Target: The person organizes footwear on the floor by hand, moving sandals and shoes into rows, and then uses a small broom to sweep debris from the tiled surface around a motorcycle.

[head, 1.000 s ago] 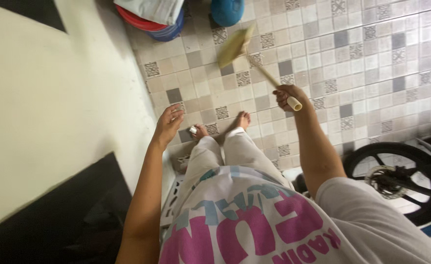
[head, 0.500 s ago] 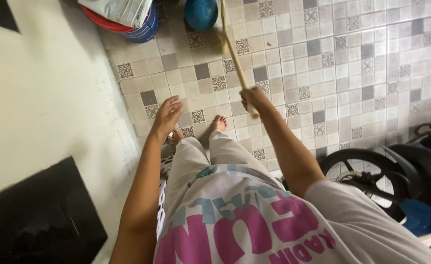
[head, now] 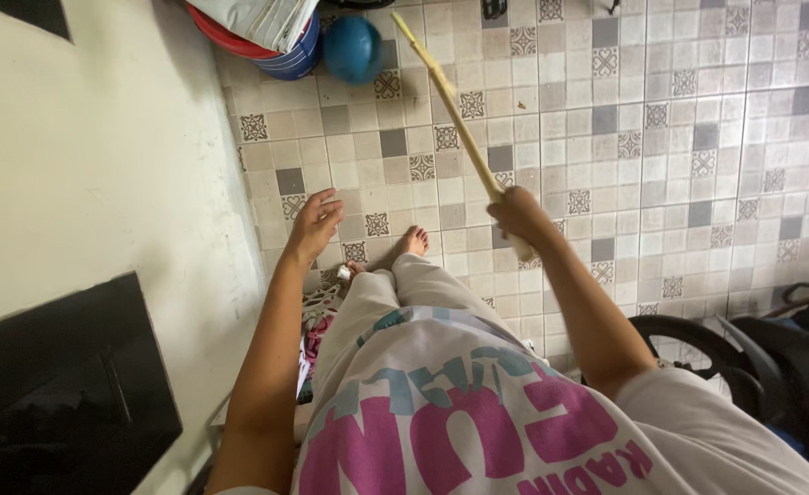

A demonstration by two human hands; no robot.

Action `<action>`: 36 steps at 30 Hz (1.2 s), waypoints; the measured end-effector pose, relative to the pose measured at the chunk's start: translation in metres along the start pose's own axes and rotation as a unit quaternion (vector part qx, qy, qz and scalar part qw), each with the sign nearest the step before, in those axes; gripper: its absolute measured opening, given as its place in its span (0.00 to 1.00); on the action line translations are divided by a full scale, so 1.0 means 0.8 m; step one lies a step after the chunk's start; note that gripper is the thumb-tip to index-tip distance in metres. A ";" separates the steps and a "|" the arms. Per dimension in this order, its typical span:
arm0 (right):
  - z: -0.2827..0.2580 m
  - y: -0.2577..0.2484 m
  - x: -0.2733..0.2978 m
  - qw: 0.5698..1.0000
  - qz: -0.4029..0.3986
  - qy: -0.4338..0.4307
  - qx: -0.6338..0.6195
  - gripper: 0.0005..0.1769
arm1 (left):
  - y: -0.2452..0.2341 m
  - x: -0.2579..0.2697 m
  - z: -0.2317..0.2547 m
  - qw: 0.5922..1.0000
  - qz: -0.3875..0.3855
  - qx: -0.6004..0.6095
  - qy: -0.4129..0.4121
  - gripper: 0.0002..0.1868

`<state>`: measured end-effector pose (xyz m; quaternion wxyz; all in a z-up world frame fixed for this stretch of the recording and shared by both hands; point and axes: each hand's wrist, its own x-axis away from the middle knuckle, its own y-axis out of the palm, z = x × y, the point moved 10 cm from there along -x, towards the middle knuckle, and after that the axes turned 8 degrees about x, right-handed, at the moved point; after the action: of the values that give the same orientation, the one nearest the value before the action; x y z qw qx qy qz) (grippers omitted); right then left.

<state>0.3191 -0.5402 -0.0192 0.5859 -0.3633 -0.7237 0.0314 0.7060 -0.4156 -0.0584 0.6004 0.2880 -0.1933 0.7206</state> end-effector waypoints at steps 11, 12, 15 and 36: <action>-0.109 0.028 -0.028 0.996 -0.048 -0.075 0.027 0.15 | 0.023 0.005 0.012 1.000 0.004 -0.006 0.022 0.30; -0.108 0.034 -0.018 0.992 -0.088 -0.067 -0.057 0.14 | 0.020 0.007 0.007 1.000 0.008 0.003 0.018 0.30; -0.098 0.045 0.004 0.943 -0.160 0.007 -0.293 0.10 | 0.009 0.006 -0.008 1.000 0.021 0.015 0.015 0.29; -0.268 0.343 -0.007 0.567 -0.557 0.055 -0.605 0.12 | -0.064 0.029 -0.012 0.988 0.089 0.095 0.089 0.25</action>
<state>0.6402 -0.4234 -0.0865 0.1698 -0.1589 -0.5991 -0.7662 0.7513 -0.3816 -0.0541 0.5184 0.2599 -0.0951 0.8091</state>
